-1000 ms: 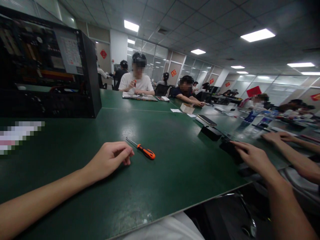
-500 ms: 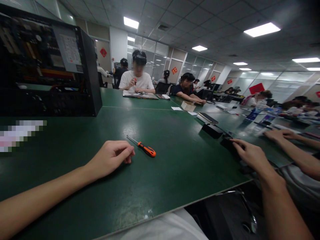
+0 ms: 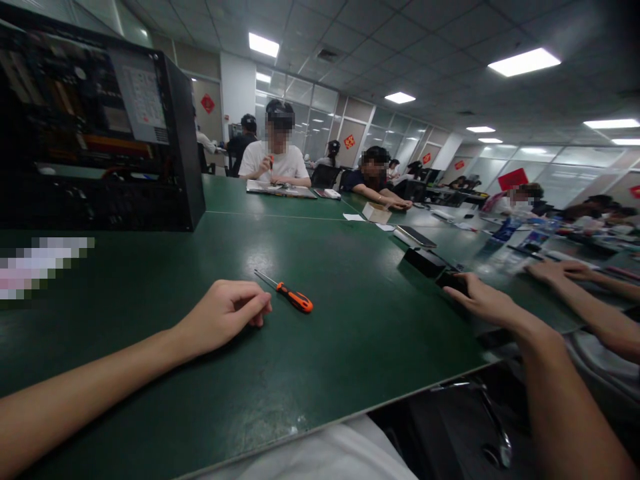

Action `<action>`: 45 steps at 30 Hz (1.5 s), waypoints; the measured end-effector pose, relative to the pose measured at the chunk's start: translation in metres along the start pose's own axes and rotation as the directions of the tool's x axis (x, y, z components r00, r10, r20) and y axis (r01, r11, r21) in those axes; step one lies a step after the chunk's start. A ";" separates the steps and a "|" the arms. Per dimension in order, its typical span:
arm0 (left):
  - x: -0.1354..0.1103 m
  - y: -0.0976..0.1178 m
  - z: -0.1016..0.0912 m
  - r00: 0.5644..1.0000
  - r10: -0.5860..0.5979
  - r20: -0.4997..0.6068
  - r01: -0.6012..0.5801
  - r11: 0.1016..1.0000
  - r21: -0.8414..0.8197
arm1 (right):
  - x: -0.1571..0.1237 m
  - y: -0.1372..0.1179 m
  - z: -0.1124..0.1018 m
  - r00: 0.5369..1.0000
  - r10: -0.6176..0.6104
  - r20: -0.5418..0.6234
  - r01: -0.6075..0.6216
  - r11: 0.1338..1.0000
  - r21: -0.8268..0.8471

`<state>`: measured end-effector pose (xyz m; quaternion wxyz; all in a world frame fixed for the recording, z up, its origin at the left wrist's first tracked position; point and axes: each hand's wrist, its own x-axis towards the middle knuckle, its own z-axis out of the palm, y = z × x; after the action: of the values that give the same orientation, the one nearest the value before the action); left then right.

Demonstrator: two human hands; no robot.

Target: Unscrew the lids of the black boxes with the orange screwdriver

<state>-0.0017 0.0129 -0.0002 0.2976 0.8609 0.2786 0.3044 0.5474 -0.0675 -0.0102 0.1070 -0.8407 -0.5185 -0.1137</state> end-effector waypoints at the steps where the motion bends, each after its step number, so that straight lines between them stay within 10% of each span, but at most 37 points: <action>1: 0.000 0.000 0.000 1.000 -0.002 -0.001 0.002 1.000 -0.006 | 0.004 -0.001 -0.006 0.999 -0.008 0.051 0.007 1.000 0.017; 12: -0.004 -0.002 -0.001 0.999 -0.025 -0.036 0.025 0.999 0.021 | 0.076 -0.066 -0.029 0.971 -0.143 0.190 0.126 0.987 0.096; 21: -0.001 0.000 0.000 0.993 -0.047 -0.105 0.050 0.998 0.030 | 0.055 -0.155 -0.057 0.898 -0.431 0.091 0.402 0.886 0.230; 27: -0.005 -0.010 -0.003 0.953 -0.056 -0.297 0.040 0.997 -0.058 | -0.035 -0.278 -0.091 0.543 -0.836 -0.074 0.758 0.450 0.472; 33: -0.005 -0.005 -0.012 0.984 -0.140 -0.106 0.146 0.988 0.054 | -0.076 -0.335 -0.059 0.301 -0.952 -0.056 0.819 0.228 0.526; 40: -0.005 -0.004 -0.009 0.984 -0.141 -0.106 0.157 0.975 0.156 | -0.063 -0.317 -0.034 0.255 -0.967 -0.019 0.818 0.205 0.537; 45: -0.005 -0.004 -0.010 0.988 -0.143 -0.059 0.149 0.980 0.130 | -0.046 -0.291 -0.028 0.367 -0.916 0.161 0.781 0.397 0.482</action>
<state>-0.0135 0.0155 0.0017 0.2539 0.8483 0.3681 0.2835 0.2641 0.0136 0.0207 0.0588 -0.4154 -0.9010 0.1104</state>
